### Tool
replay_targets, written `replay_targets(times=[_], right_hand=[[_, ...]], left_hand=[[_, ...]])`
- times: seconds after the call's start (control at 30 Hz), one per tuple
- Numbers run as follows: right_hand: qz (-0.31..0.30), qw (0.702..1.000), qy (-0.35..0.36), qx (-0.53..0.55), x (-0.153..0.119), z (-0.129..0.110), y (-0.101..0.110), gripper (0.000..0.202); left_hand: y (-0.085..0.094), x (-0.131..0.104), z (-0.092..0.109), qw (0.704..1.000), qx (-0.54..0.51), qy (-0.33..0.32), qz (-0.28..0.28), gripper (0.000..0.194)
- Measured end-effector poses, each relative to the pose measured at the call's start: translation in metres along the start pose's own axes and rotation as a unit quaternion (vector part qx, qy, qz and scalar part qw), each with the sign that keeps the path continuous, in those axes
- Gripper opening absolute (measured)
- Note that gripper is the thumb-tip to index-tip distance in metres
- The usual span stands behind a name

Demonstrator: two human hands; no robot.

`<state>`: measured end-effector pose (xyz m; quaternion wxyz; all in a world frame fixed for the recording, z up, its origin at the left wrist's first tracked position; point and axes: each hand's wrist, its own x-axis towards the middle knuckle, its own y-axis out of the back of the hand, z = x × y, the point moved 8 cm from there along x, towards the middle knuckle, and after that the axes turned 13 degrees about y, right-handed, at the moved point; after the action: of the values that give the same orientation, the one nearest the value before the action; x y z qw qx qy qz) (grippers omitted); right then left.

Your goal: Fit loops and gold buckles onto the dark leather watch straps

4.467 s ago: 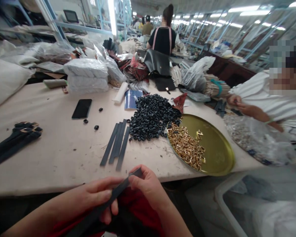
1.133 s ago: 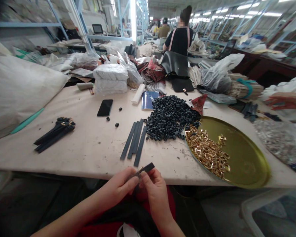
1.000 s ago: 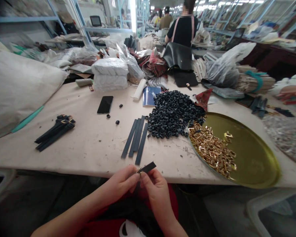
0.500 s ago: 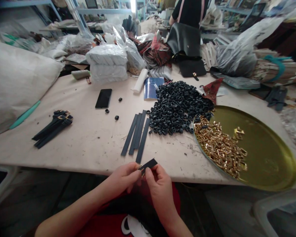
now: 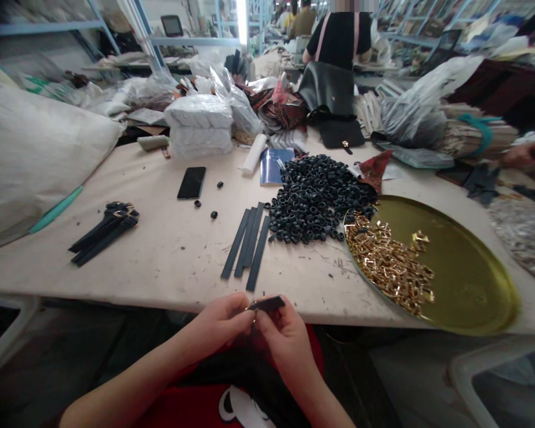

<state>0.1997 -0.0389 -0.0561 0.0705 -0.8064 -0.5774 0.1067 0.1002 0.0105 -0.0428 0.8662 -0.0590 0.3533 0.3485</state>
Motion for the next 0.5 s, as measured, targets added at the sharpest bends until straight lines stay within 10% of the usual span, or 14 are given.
replay_targets(times=[0.2, 0.5], right_hand=[[-0.036, 0.965, -0.102, 0.237, -0.018, -0.002, -0.025, 0.018], [-0.01, 0.957, -0.098, 0.274, -0.033, -0.013, -0.036, 0.019]], left_hand=[[-0.004, -0.019, 0.005, 0.998, -0.047, -0.016, -0.022, 0.021], [-0.008, -0.034, -0.007, 0.992, -0.124, -0.005, -0.032, 0.028]])
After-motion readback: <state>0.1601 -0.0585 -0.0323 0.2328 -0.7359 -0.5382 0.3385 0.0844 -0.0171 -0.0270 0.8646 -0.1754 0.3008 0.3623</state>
